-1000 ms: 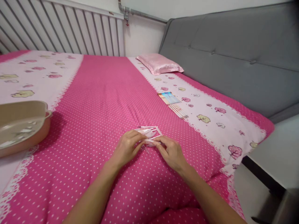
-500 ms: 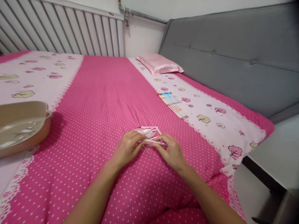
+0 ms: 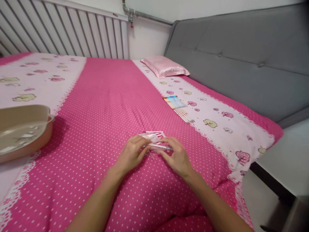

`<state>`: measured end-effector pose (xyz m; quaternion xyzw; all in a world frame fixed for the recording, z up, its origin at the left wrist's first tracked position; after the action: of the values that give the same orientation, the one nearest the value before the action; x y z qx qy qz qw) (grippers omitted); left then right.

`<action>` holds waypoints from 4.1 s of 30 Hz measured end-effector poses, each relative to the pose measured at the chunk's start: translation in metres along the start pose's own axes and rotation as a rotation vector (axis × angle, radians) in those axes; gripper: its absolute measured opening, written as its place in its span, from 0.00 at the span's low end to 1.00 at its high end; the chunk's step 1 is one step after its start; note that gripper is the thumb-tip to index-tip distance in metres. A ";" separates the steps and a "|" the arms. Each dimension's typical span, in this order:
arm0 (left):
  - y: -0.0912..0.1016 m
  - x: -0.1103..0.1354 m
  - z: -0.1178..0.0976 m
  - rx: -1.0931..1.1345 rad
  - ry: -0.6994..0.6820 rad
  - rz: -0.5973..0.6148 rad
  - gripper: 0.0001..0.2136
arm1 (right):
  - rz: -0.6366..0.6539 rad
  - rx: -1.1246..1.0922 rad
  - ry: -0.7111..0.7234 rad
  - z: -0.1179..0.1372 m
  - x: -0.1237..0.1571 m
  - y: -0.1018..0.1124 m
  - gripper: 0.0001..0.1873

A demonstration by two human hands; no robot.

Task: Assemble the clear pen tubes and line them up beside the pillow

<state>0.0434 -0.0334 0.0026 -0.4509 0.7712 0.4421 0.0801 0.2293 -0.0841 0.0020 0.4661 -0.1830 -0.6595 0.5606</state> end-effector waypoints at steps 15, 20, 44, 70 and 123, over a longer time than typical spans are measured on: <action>0.002 0.000 0.001 -0.004 -0.019 -0.018 0.08 | 0.030 0.007 -0.051 0.000 -0.001 0.002 0.12; 0.001 0.000 0.000 0.000 -0.025 -0.012 0.08 | 0.066 0.013 -0.065 0.003 -0.001 0.003 0.12; 0.003 0.000 0.000 0.012 -0.067 -0.030 0.07 | 0.144 0.058 -0.058 0.003 -0.001 0.004 0.16; 0.004 -0.001 0.000 0.059 -0.133 -0.141 0.02 | 0.182 -0.249 -0.130 0.009 -0.002 0.002 0.11; 0.007 -0.001 0.001 0.026 0.030 -0.304 0.05 | 0.013 -0.233 -0.357 0.002 -0.003 0.005 0.35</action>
<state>0.0386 -0.0303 0.0069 -0.5682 0.7007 0.4081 0.1403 0.2302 -0.0839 0.0081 0.2726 -0.2047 -0.7448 0.5736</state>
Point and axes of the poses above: each hand's wrist, its own x-axis away from the middle knuckle, its own y-axis out of the back of the hand, z = x × y, the point moved 1 cm from there along -x, towards the middle knuckle, and after that the axes turned 15 degrees about x, right-handed, at the moved point
